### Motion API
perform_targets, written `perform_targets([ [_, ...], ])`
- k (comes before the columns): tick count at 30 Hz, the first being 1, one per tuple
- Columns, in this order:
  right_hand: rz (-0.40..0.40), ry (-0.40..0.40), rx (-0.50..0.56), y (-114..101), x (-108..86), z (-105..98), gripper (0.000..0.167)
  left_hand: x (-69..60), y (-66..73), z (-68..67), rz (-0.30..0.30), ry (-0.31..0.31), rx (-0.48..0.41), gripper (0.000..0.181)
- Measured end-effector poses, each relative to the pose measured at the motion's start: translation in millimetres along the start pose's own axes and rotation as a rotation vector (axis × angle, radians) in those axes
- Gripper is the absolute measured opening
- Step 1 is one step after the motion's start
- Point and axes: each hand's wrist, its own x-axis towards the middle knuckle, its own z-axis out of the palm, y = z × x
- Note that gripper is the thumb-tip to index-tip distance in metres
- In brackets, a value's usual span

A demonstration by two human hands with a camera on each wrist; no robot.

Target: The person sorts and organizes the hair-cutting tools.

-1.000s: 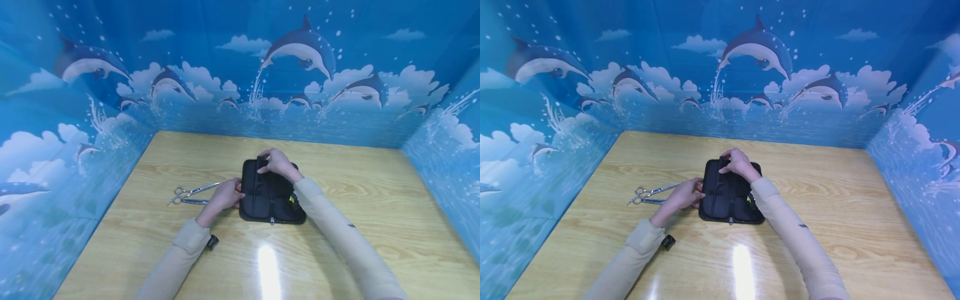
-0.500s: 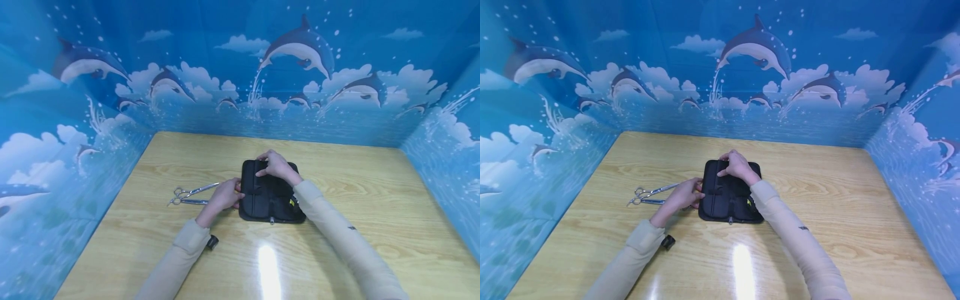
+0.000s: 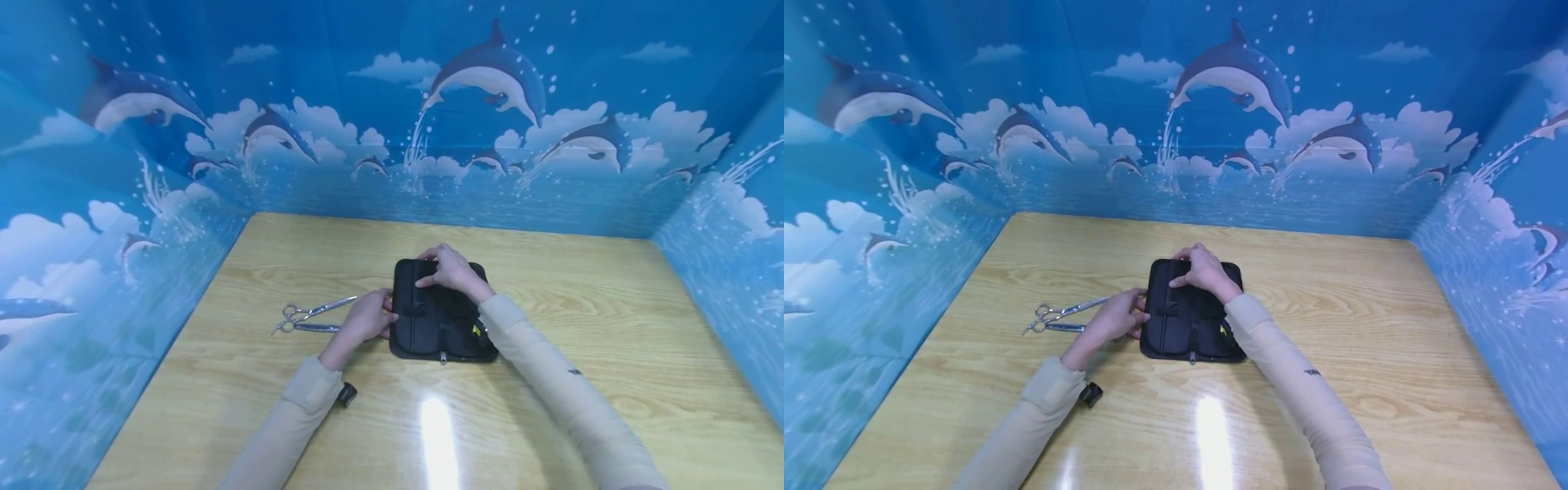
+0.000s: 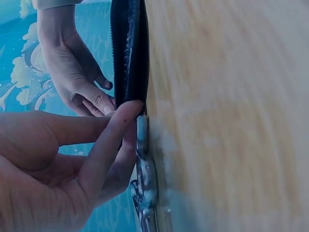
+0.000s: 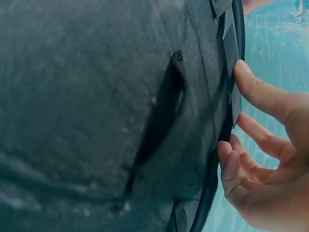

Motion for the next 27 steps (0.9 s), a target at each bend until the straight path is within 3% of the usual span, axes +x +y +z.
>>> perform_targets([
  [11, -0.032, -0.027, -0.022, -2.5, -1.0, 2.3, 0.061, -0.6, 2.8, -0.5, -0.014, 0.006, 0.023, 0.061],
  [18, -0.062, 0.042, -0.021, 5.4, 8.5, -4.1, 0.031, -1.4, 3.2, 0.9, -0.018, 0.006, -0.003, 0.062],
  [27, 0.004, 0.096, -0.111, 8.3, 23.3, -8.6, 0.011, -1.9, 2.1, 0.9, 0.009, 0.006, 0.0, 0.062],
])
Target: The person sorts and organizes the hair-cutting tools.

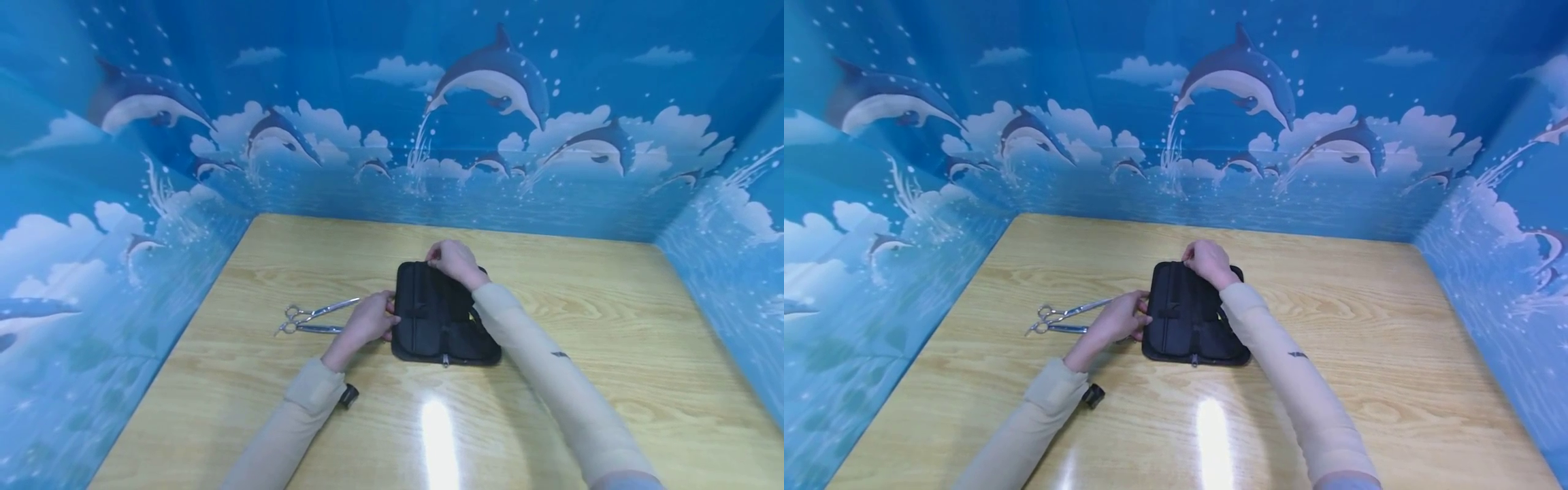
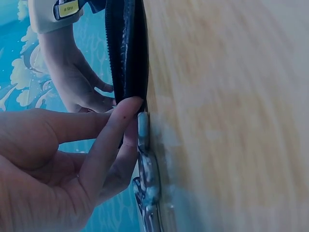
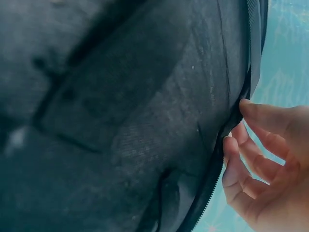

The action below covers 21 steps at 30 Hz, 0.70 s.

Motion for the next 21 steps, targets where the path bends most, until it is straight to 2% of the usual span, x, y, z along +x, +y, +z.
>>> perform_targets([
  [3, 0.016, 0.009, 0.002, 0.3, 3.2, 0.9, 0.011, -0.4, -0.6, 0.1, 0.011, 0.001, 0.012, 0.062],
  [12, -0.008, 0.022, 0.118, 3.9, 2.4, 0.1, 0.012, -1.3, 1.6, -0.7, 0.001, 0.001, 0.005, 0.063],
  [21, -0.034, 0.006, 0.116, 3.5, 0.2, 2.2, 0.017, -0.2, 1.7, -0.5, -0.012, -0.003, 0.019, 0.062],
])
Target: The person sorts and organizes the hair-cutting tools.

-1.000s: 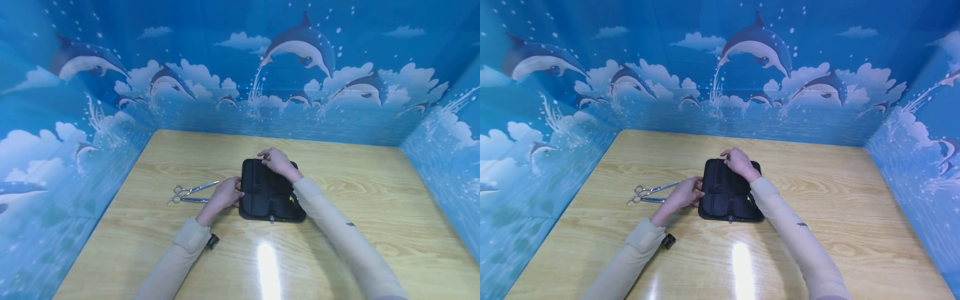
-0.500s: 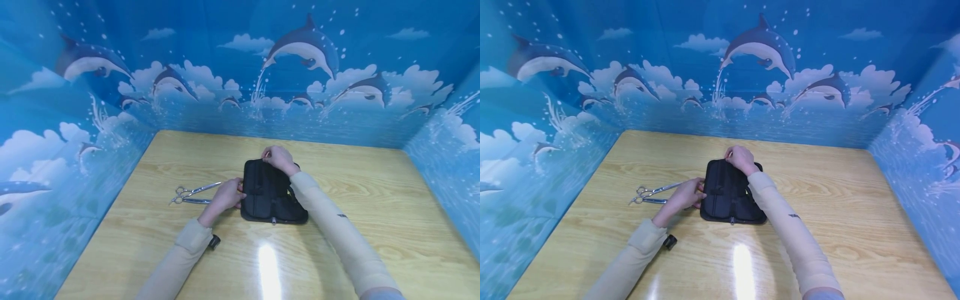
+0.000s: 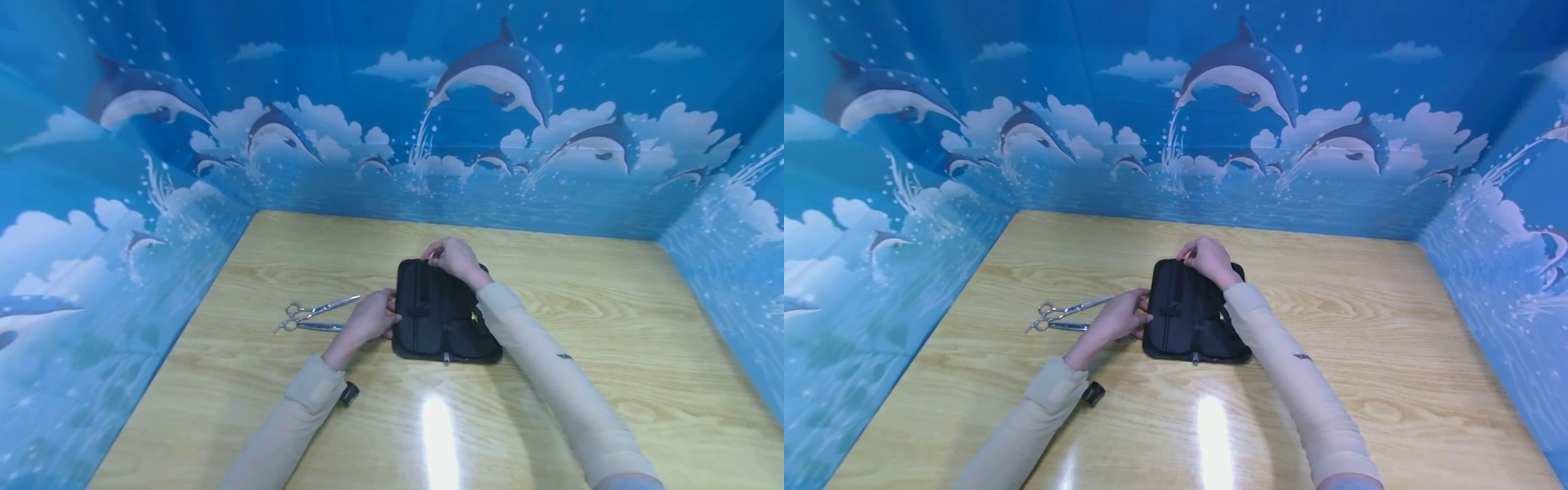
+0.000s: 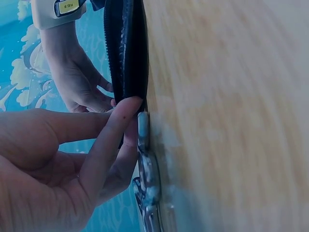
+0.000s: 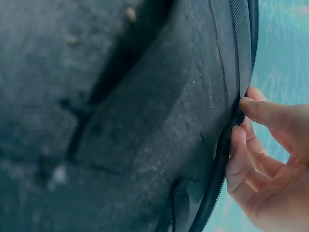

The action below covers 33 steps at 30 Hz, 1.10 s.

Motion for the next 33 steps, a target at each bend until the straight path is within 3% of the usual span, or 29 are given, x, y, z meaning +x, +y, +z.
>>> perform_targets([
  [7, 0.001, -0.027, 0.021, -4.9, -2.8, 0.9, 0.013, -0.8, 0.2, -0.5, -0.002, 0.003, 0.026, 0.062],
  [17, -0.001, -0.065, -0.003, -8.1, -4.7, 1.6, 0.025, -0.2, 2.8, -1.0, -0.012, 0.005, 0.041, 0.062],
  [26, 0.001, -0.088, -0.049, -13.2, -10.8, -0.4, 0.031, -0.6, 2.5, 1.5, 0.031, 0.032, 0.16, 0.058],
  [33, -0.035, -0.063, -0.055, -12.4, -18.6, -3.2, 0.03, -1.4, 0.4, 1.6, 0.092, 0.083, 0.285, 0.054],
])
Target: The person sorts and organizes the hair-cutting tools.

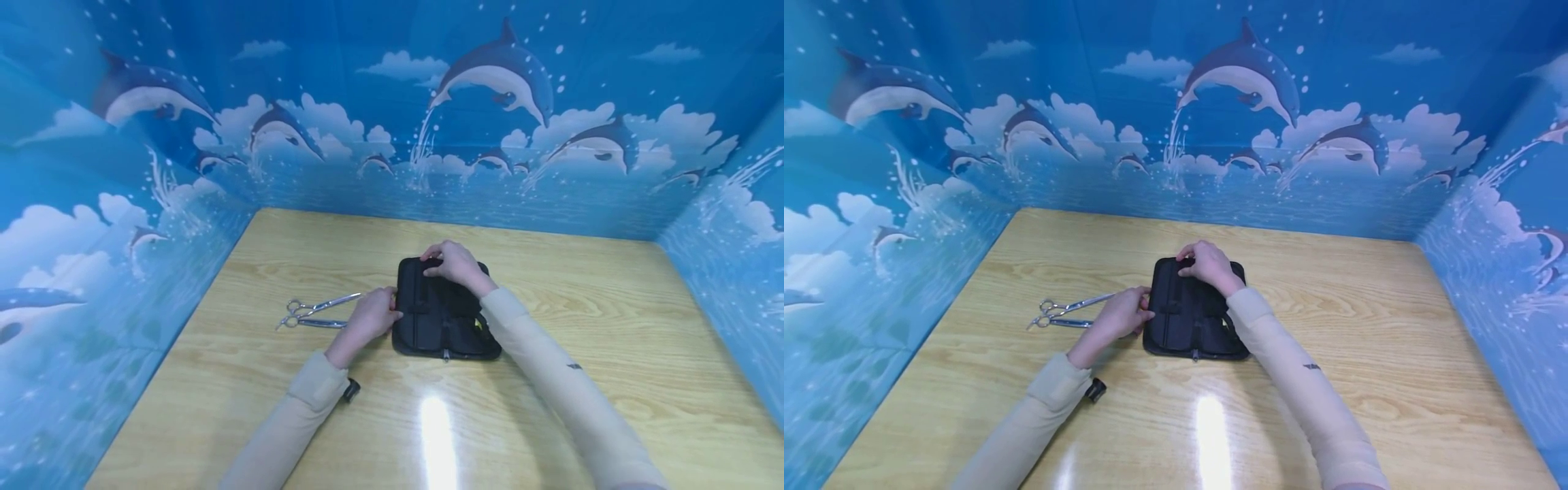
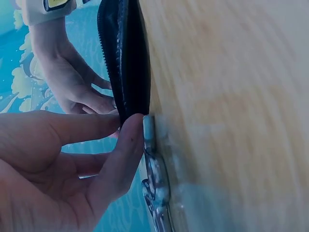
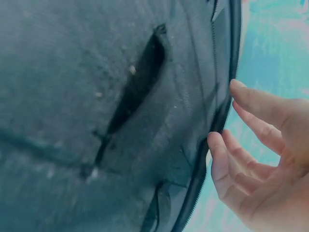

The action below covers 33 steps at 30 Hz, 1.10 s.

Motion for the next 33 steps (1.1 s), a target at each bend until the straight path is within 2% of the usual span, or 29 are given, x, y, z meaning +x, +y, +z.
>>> perform_targets([
  [2, -0.009, 0.024, 0.017, 2.2, -5.9, -2.4, 0.025, 0.1, -0.5, 0.2, 0.017, 0.015, 0.025, 0.054],
  [6, -0.012, 0.085, 0.057, 7.1, -25.6, -10.5, 0.013, -0.3, -1.7, -2.9, 0.029, 0.015, 0.011, 0.051],
  [11, 0.019, 0.127, 0.092, 14.5, -61.1, -22.2, 0.008, -0.6, -12.9, -21.5, 0.044, 0.073, 0.035, 0.03],
  [15, 0.047, 0.16, 0.095, 23.7, -91.7, -29.1, 0.012, -6.0, -30.8, -44.8, -0.003, 0.107, 0.064, 0.015],
  [19, 0.115, 0.196, 0.084, 35.2, -116.8, -33.1, 0.023, -13.3, -51.4, -65.0, -0.079, 0.122, 0.097, 0.013],
  [22, 0.193, 0.212, 0.059, 44.7, -129.4, -33.4, 0.034, -16.8, -64.1, -74.9, -0.109, 0.121, 0.135, 0.015],
  [25, 0.254, 0.185, 0.034, 52.2, -137.1, -30.7, 0.046, -19.2, -74.2, -80.0, -0.098, 0.102, 0.164, 0.019],
  [27, 0.277, 0.14, 0.065, 54.9, -141.4, -27.6, 0.053, -20.2, -80.5, -81.2, -0.076, 0.092, 0.175, 0.021],
  [30, 0.301, 0.061, 0.166, 55.3, -147.3, -21.1, 0.06, -21.2, -87.6, -81.9, -0.046, 0.078, 0.201, 0.021],
  [33, 0.328, 0.018, 0.317, 54.0, -152.0, -13.4, 0.062, -20.6, -92.0, -81.8, -0.031, 0.058, 0.209, 0.019],
])
